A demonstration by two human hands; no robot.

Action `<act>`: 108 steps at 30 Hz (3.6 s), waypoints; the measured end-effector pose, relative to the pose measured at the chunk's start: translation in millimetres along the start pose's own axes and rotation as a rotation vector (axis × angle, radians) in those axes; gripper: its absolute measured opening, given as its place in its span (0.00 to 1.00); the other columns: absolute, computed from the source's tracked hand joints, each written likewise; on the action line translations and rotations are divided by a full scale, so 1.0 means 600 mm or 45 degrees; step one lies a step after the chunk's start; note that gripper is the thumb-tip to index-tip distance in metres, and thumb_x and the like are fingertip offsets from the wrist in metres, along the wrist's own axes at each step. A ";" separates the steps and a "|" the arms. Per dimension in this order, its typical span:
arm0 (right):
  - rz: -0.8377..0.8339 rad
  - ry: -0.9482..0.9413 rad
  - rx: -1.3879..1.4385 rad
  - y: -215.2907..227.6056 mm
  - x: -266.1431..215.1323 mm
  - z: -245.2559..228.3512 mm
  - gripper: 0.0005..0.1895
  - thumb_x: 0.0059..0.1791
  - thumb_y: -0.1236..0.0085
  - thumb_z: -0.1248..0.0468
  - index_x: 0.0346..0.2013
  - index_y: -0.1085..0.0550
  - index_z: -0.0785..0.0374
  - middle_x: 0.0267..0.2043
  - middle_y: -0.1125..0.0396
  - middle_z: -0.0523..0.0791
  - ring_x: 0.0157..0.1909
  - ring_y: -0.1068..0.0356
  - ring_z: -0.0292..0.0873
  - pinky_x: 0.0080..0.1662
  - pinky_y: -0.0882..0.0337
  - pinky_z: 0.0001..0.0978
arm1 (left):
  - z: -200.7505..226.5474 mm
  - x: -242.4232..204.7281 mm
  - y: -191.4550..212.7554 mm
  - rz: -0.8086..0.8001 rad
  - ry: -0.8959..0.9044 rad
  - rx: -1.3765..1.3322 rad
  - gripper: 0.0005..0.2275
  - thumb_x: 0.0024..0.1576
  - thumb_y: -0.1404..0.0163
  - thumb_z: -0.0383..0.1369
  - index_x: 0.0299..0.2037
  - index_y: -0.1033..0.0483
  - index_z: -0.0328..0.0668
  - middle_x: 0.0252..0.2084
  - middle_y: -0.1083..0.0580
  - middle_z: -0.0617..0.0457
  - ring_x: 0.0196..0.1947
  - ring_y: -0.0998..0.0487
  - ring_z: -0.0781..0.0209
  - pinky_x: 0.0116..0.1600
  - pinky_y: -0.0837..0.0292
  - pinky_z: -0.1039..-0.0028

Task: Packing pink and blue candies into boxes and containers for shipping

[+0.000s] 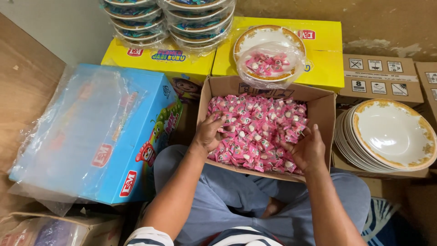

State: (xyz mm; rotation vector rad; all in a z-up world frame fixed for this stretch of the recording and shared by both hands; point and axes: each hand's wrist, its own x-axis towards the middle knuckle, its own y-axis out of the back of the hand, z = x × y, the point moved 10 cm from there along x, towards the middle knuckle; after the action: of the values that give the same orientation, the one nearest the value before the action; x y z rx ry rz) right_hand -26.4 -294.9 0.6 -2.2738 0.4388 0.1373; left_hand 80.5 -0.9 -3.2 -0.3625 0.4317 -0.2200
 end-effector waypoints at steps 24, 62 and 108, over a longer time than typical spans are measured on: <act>0.239 0.211 -0.278 -0.196 0.215 -0.130 0.23 0.52 0.44 0.61 0.58 0.34 0.72 0.31 0.49 0.40 0.29 0.39 0.37 0.45 0.25 0.81 | 0.206 0.119 -0.297 -0.047 -0.221 -0.165 0.31 0.56 0.45 0.48 0.58 0.34 0.23 0.51 0.35 0.29 0.48 0.24 0.35 0.43 0.22 0.43; 0.295 0.304 -1.361 -0.007 0.002 -0.038 0.16 0.52 0.37 0.56 0.53 0.26 0.54 0.38 0.25 0.51 0.41 0.25 0.45 0.42 0.24 0.39 | -0.044 0.063 0.033 0.228 -0.187 0.171 0.20 0.58 0.41 0.41 0.58 0.29 0.48 0.31 0.29 0.49 0.18 0.21 0.58 0.15 0.23 0.78; 0.343 0.116 -1.642 0.038 -0.004 -0.014 0.07 0.46 0.38 0.53 0.38 0.20 0.42 0.24 0.27 0.38 0.32 0.24 0.41 0.34 0.27 0.35 | 0.043 -0.007 -0.047 0.248 -0.824 1.721 0.13 0.50 0.39 0.44 0.43 0.23 0.58 0.38 0.22 0.56 0.35 0.17 0.53 0.35 0.20 0.64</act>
State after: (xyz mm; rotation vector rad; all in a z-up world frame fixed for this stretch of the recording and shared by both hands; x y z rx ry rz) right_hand -37.4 -314.5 -9.4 -3.4632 0.8714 0.5920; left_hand 84.4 -17.8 31.3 0.9238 -0.3676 -0.1513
